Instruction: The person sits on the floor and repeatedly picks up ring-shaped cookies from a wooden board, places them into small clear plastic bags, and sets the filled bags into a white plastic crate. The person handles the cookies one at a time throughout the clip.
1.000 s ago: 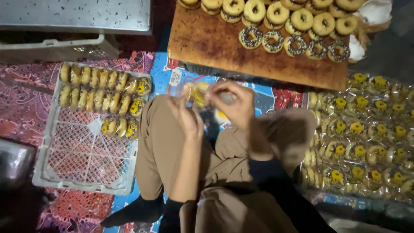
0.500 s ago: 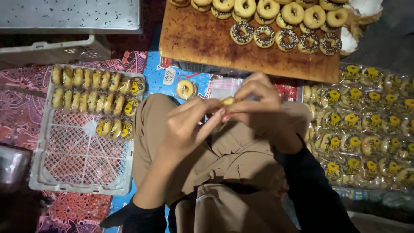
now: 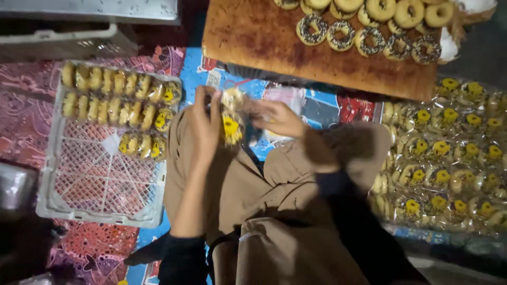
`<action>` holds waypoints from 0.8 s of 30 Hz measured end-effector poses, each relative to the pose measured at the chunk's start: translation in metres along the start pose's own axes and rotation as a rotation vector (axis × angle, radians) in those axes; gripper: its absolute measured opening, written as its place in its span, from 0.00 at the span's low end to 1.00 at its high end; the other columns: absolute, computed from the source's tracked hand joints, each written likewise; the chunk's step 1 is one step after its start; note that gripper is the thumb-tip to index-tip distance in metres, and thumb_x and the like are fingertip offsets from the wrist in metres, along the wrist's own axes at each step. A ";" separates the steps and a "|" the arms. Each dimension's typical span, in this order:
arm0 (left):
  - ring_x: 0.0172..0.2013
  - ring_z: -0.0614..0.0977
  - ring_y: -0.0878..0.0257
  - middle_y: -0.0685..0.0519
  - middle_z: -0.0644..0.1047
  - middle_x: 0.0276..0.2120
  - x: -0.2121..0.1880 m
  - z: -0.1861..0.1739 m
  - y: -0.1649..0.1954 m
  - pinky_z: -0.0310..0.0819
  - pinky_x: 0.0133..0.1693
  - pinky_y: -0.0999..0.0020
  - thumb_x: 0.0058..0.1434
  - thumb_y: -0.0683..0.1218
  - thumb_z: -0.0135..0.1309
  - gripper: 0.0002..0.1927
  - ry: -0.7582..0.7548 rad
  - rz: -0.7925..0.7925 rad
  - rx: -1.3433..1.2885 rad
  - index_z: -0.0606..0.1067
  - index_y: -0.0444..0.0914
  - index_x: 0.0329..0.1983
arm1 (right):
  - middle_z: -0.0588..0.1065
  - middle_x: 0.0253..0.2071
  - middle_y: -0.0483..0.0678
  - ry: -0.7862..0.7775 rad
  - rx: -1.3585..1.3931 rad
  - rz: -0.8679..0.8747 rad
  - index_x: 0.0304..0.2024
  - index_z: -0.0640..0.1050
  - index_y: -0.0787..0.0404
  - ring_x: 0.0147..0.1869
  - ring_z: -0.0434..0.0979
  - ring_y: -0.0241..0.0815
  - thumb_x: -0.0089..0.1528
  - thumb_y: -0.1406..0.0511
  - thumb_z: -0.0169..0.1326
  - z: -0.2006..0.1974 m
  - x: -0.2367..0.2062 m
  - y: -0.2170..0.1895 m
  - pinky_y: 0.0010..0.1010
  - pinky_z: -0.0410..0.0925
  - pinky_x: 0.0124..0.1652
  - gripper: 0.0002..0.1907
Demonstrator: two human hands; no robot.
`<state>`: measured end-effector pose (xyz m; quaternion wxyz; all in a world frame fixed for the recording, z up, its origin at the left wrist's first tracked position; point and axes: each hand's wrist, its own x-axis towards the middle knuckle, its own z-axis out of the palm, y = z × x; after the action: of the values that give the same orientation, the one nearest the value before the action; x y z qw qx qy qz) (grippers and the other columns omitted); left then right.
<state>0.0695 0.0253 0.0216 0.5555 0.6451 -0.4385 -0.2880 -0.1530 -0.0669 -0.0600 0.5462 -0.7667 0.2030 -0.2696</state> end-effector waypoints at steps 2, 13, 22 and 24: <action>0.35 0.77 0.62 0.49 0.78 0.33 0.003 0.002 -0.031 0.71 0.39 0.69 0.71 0.45 0.54 0.09 0.075 -0.011 -0.008 0.73 0.33 0.41 | 0.81 0.45 0.45 0.449 0.248 0.172 0.50 0.82 0.65 0.43 0.75 0.30 0.65 0.62 0.62 0.054 0.026 0.016 0.22 0.67 0.44 0.15; 0.28 0.70 0.67 0.51 0.72 0.24 -0.047 -0.006 -0.087 0.66 0.31 0.70 0.63 0.40 0.63 0.09 0.166 -0.146 0.107 0.75 0.31 0.33 | 0.77 0.35 0.35 0.846 0.795 0.737 0.39 0.77 0.58 0.39 0.79 0.27 0.61 0.60 0.56 0.137 0.017 -0.004 0.23 0.75 0.35 0.09; 0.51 0.75 0.32 0.35 0.78 0.46 0.092 0.064 -0.123 0.65 0.50 0.37 0.48 0.69 0.69 0.41 -0.355 -0.337 0.725 0.75 0.35 0.52 | 0.71 0.47 0.53 1.056 0.121 0.711 0.47 0.69 0.64 0.49 0.72 0.41 0.56 0.69 0.70 0.095 0.102 0.023 0.32 0.70 0.48 0.25; 0.54 0.80 0.40 0.35 0.80 0.49 0.097 0.067 -0.120 0.72 0.53 0.49 0.46 0.75 0.61 0.48 -0.421 -0.539 0.602 0.74 0.33 0.54 | 0.67 0.52 0.52 1.096 0.503 0.746 0.57 0.61 0.58 0.52 0.73 0.41 0.52 0.70 0.67 0.095 0.104 0.022 0.32 0.72 0.49 0.36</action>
<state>0.0850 -0.0916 -0.0979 0.1474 0.7964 -0.4223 -0.4071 -0.0127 -0.0672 -0.0852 0.5819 -0.2507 0.6293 -0.4500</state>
